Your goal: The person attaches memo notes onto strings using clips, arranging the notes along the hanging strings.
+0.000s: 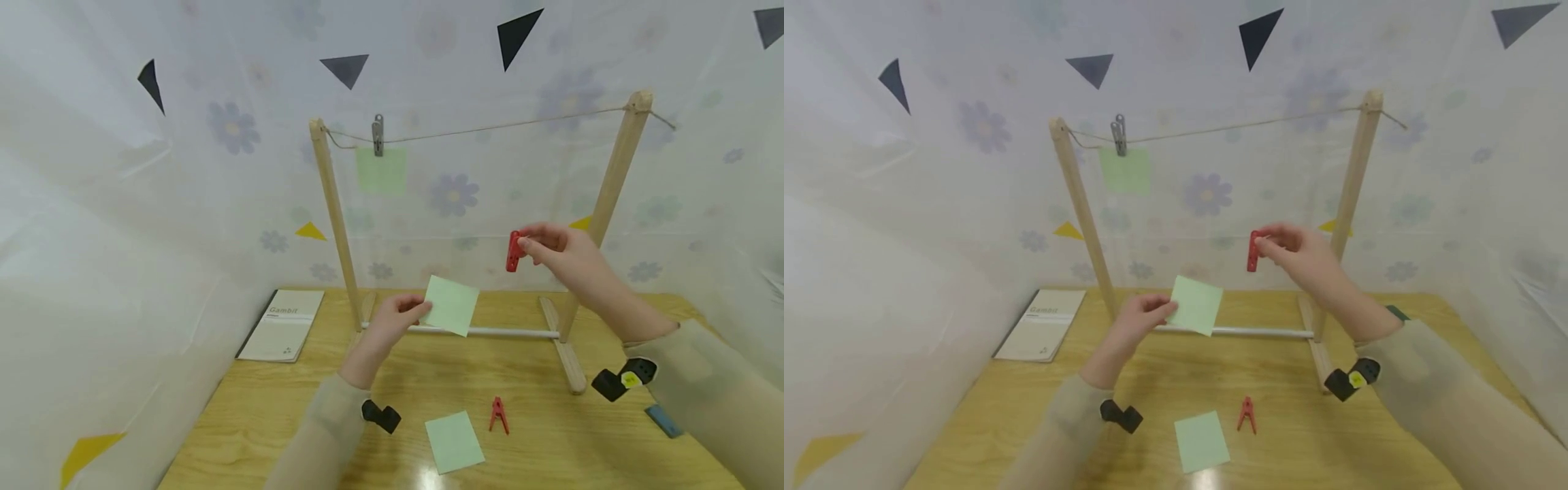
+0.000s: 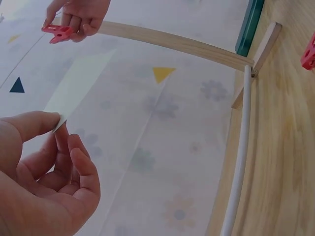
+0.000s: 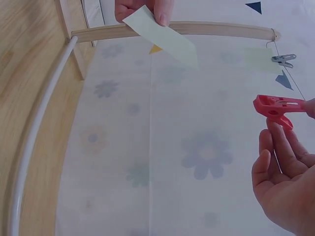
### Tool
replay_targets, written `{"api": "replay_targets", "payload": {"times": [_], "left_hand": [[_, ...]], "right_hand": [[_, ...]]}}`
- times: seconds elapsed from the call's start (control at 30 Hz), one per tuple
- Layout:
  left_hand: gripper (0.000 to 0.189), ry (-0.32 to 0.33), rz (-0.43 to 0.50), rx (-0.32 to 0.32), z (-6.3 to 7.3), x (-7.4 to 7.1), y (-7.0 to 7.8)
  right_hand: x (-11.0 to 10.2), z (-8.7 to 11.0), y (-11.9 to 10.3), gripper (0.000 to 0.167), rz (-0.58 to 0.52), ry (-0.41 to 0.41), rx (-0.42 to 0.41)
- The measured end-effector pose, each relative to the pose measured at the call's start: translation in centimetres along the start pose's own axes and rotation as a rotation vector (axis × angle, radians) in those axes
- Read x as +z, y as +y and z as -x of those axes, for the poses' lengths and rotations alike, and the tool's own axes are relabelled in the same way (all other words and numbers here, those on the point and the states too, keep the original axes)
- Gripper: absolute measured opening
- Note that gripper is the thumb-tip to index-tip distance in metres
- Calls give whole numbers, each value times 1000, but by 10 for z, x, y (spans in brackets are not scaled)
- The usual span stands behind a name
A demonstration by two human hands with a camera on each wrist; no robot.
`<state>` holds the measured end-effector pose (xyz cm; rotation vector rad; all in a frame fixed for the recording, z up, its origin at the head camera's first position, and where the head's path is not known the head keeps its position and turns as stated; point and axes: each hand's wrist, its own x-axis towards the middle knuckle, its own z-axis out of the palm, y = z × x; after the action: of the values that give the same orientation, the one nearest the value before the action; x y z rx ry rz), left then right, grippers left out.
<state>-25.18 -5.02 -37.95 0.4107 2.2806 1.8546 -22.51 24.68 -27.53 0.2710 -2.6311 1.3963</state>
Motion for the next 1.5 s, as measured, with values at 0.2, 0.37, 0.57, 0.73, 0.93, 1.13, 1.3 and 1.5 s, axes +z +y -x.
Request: {"api": "replay_targets", "payload": {"times": [0.2,0.37,0.57,0.73,0.93,1.13,1.3,1.5], "left_hand": [[25,36,11,62,-4,1,16],[25,75,13,85,-8,-1,24],[25,107,19,82,-13,-3,33],[27,122,42,102,-17,-5,44],[29,118,63,129,-22,-6,58],[28,138,92,158,-29,-4,74],[29,163,109,163,-32,-2,86],[28,182,177,168,-39,-2,100]], "right_hand": [[-3,-10,-12,47,-16,12,-27],[-9,-16,-19,48,13,36,-21],[-19,-21,-30,50,15,80,-44],[-24,-29,-44,44,-31,143,-96],[-29,-39,-57,40,-68,178,-121],[-32,-48,-74,37,-86,193,-155],[-34,-57,-90,32,-154,193,-167],[-38,-64,-108,29,-217,206,-194]]}}
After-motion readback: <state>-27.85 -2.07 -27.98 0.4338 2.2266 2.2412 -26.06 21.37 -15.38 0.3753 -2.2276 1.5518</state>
